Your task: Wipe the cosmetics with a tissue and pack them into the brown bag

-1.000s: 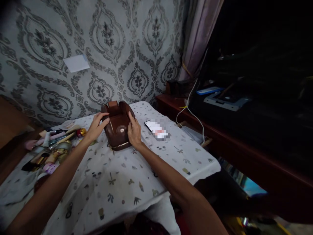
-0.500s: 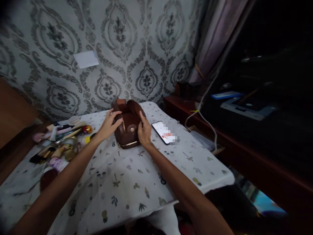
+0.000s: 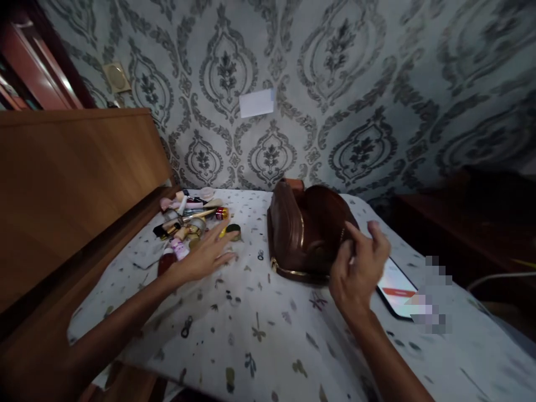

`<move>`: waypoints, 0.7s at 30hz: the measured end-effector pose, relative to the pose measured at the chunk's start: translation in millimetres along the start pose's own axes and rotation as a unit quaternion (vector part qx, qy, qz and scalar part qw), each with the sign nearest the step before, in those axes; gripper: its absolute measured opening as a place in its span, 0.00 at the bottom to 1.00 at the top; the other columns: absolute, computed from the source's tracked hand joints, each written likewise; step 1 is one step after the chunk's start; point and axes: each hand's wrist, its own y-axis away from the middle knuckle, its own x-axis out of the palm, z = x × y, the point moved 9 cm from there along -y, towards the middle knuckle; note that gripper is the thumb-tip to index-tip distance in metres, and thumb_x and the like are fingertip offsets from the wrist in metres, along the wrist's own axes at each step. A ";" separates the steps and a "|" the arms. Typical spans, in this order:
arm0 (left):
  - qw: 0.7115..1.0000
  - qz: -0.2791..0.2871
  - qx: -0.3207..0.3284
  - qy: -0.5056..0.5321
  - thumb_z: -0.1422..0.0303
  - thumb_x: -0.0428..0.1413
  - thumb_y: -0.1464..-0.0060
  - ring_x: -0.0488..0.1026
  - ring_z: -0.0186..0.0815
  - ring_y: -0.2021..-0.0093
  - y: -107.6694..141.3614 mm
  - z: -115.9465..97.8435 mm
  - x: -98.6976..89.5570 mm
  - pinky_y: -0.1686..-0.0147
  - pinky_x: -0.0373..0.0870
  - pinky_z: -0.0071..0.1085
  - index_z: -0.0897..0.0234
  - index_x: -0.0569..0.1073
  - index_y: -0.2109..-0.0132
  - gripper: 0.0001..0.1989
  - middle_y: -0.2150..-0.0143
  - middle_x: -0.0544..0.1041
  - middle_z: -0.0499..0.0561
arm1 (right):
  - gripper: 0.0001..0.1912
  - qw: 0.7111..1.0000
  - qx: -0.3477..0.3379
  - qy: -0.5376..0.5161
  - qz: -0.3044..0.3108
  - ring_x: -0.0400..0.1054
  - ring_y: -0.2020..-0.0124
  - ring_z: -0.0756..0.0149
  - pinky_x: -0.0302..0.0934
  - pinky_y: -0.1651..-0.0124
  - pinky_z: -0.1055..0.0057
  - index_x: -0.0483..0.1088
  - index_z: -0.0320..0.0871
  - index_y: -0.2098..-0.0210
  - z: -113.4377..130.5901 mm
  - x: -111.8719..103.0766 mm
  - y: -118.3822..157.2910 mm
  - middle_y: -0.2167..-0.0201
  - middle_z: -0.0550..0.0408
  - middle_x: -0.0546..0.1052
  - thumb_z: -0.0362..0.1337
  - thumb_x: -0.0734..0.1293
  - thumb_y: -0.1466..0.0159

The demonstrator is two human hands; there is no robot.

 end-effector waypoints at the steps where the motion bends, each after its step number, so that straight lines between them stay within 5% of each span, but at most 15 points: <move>1: 1.000 -0.014 -0.013 -0.010 0.60 0.51 0.37 0.53 0.57 0.28 11.6 18.1 -9.4 0.30 0.53 0.52 0.61 0.67 0.39 0.22 0.28 0.57 0.61 | 0.18 0.999 -0.027 -0.012 -0.013 0.64 0.38 0.47 0.59 0.38 0.48 0.74 0.42 0.46 18.3 -3.6 -0.1 0.42 0.33 0.69 0.38 0.59 0.30; 5: 0.986 -0.094 -0.113 -0.074 0.59 0.50 0.38 0.60 0.54 0.32 43.9 103.3 -53.7 0.33 0.59 0.48 0.59 0.70 0.43 0.19 0.33 0.62 0.60 | 0.15 0.977 -0.110 -0.136 0.122 0.68 0.43 0.52 0.63 0.41 0.50 0.73 0.46 0.49 88.7 33.7 17.8 0.44 0.41 0.72 0.34 0.60 0.32; 10: 0.971 -0.136 -0.173 -0.092 0.63 0.48 0.38 0.58 0.53 0.33 54.5 181.1 -83.2 0.33 0.56 0.50 0.68 0.66 0.40 0.22 0.36 0.62 0.65 | 0.19 0.916 -0.048 -0.181 0.354 0.64 0.38 0.53 0.60 0.37 0.49 0.69 0.45 0.44 113.6 142.6 77.3 0.40 0.42 0.67 0.39 0.58 0.31; 15: 0.971 -0.102 -0.186 -0.109 0.62 0.56 0.42 0.61 0.51 0.35 33.5 217.4 -74.7 0.35 0.57 0.49 0.64 0.67 0.40 0.24 0.39 0.67 0.61 | 0.28 0.898 0.044 -0.130 0.417 0.53 0.33 0.42 0.56 0.36 0.42 0.63 0.38 0.39 105.7 224.1 109.2 0.38 0.34 0.60 0.39 0.62 0.37; 21: 0.971 -0.046 -0.193 -0.137 0.60 0.55 0.40 0.61 0.49 0.35 -2.6 236.4 -51.6 0.36 0.58 0.49 0.57 0.69 0.40 0.22 0.39 0.71 0.56 | 0.30 0.894 0.064 -0.128 0.425 0.53 0.33 0.45 0.54 0.35 0.45 0.60 0.39 0.37 105.5 269.3 117.9 0.37 0.37 0.58 0.35 0.60 0.38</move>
